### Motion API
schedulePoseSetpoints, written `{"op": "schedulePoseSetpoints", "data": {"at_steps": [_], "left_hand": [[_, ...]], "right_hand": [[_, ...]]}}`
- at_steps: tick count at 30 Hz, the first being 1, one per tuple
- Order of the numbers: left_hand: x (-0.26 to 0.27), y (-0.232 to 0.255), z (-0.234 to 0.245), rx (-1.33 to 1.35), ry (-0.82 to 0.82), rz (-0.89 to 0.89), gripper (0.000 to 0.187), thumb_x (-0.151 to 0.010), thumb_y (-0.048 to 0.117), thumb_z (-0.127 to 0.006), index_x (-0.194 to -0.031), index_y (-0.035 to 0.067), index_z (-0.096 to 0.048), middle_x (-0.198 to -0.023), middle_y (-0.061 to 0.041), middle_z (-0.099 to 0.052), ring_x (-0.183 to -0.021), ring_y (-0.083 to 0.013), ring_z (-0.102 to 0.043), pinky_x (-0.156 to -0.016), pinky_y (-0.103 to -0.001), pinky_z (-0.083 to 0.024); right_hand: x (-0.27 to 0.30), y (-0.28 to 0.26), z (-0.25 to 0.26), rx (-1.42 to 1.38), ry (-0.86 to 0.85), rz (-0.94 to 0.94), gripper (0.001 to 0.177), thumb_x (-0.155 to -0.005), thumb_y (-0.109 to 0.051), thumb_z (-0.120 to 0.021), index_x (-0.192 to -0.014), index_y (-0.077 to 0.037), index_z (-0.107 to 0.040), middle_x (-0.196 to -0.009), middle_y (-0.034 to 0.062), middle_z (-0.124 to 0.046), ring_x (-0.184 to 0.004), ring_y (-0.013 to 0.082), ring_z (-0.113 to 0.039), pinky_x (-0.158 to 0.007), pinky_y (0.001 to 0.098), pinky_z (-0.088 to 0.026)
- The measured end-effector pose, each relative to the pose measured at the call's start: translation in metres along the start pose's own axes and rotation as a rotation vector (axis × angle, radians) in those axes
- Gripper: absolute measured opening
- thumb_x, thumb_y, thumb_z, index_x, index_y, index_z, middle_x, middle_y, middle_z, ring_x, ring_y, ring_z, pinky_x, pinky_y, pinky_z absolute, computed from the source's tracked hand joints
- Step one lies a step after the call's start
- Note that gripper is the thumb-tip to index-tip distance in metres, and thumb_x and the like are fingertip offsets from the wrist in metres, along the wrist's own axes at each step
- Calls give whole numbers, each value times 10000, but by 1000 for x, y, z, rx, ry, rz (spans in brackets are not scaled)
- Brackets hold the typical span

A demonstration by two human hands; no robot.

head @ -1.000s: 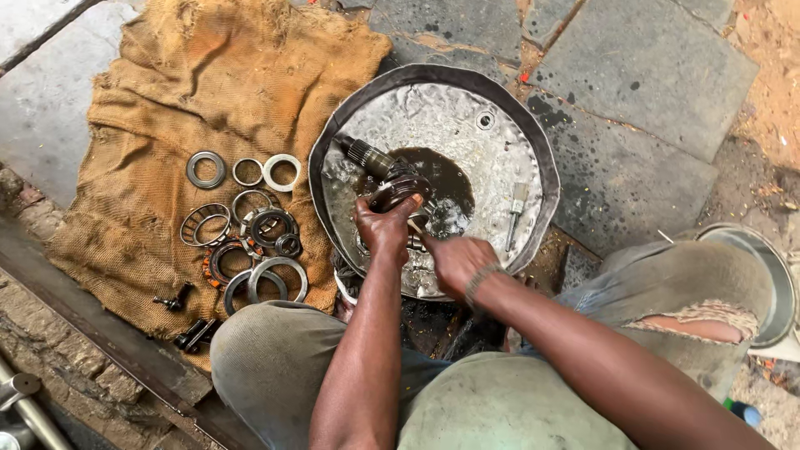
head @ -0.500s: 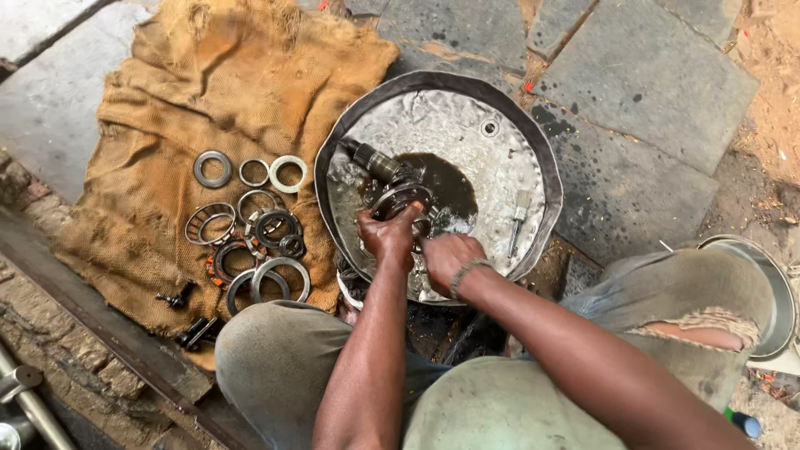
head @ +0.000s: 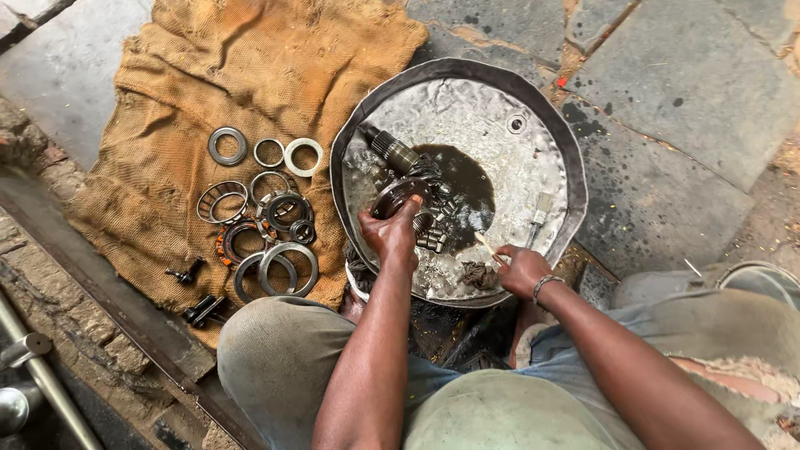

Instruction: The person cleans oil and grease from various metal gears, bearings, and shafts using a brush and a container of liquid.

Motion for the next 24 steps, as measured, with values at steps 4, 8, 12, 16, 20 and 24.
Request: {"op": "schedulePoseSetpoints", "data": {"at_steps": [4,8,12,16,20,24], "left_hand": [[-4,-8,6,-73,71,18,927,-637,275,-907,-1369,10,-402,-1167,-203,-677,-1023,-320,-703,-963,-429,-605],[-4,-6,14,-132,94,-41,898,-631,250,-928,-1328,-4,-422,-1125,-197,-676,-998,-325,-699,-948,-433,-588],[-6,0,20,-167,115,-109,848,-623,169,-959,-1272,-6,-444,-1153,-187,-569,-1009,-317,-644,-885,-470,-585],[-10,-2,20,-10,22,-127,745,-637,171,-906,-1216,11,-466,-1061,-173,-696,-947,-283,-717,-889,-419,-617],[-13,-5,23,-45,39,-83,754,-637,156,-909,-1219,40,-445,-1070,-169,-699,-943,-268,-721,-875,-400,-612],[-14,-13,21,-45,38,-13,781,-625,156,-900,-1241,51,-430,-1082,-179,-688,-932,-270,-714,-840,-413,-607]], "right_hand": [[-47,7,-7,-55,151,209,374,-888,-208,-692,-1255,-254,-747,-797,54,-715,-544,55,-528,-585,233,-430],[-62,10,-12,-128,-44,-24,373,-982,-204,-587,-1322,-326,-679,-939,122,-769,-546,148,-517,-544,332,-482],[-86,7,7,-253,45,-75,421,-985,-141,-557,-1344,-329,-671,-1033,144,-771,-523,145,-537,-515,346,-492],[-110,11,9,-234,255,20,520,-936,-73,-582,-1409,-279,-655,-1067,170,-791,-582,61,-487,-590,242,-416],[-101,0,-51,-212,-117,-101,554,-1011,-65,-485,-1482,-353,-528,-1263,163,-674,-543,121,-462,-504,298,-461],[-86,2,-51,-343,-76,-98,602,-953,-1,-498,-1453,-330,-564,-1378,63,-568,-531,111,-507,-486,285,-471]]}}
Point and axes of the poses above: each hand's wrist, its own x-axis away from the middle knuckle, its own z-axis out of the back of the hand, y = z × x, the point moved 9 cm from there along -x, towards the middle knuckle
